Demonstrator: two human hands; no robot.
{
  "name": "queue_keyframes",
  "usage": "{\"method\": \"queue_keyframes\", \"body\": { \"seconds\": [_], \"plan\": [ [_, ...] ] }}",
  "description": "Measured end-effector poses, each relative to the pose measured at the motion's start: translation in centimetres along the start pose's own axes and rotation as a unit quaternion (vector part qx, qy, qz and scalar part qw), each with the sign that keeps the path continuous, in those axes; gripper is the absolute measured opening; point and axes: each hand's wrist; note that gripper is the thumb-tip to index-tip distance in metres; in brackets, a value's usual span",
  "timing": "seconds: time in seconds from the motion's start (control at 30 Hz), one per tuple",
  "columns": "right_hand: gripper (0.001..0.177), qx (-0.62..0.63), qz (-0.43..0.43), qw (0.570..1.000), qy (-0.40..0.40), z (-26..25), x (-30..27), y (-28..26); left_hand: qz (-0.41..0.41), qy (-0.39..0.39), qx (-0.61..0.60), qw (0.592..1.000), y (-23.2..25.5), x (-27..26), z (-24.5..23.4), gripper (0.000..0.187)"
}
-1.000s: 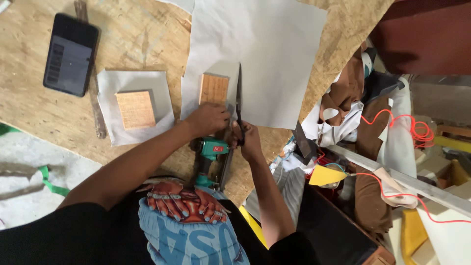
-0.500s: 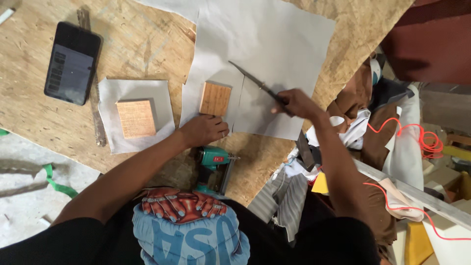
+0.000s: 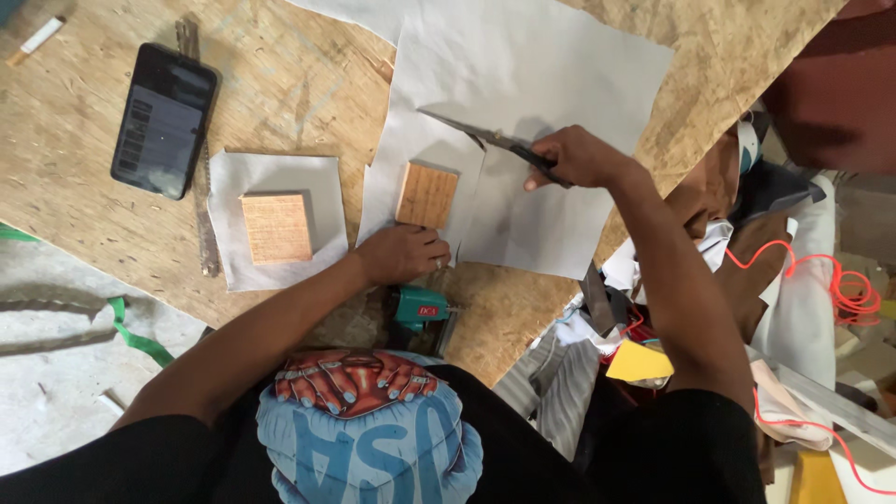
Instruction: The person wraps and staples brown fabric around small wooden blocks, then uses shears to cut white material and wraps it around another wooden block before stapling it.
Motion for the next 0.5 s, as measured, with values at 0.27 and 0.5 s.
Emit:
{"method": "queue_keyframes", "body": {
  "seconds": [0.27,0.5],
  "plan": [
    [0.058,-0.038,-0.027,0.999,0.028,-0.5,2.8,-1.4,0.010,0.014,-0.013,1.000,-0.2,-0.2,0.4,0.019],
    [0.061,-0.052,0.004,0.997,0.062,1.1,-0.4,-2.8,-0.057,-0.037,-0.031,0.997,1.0,0.8,-0.9,0.016]
  ]
}}
Point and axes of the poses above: each hand's wrist, its own x-axis towards the middle knuckle, its own z-axis out of the palm, y = z × x, and after that the axes turned 14 degrees about -x, right-handed
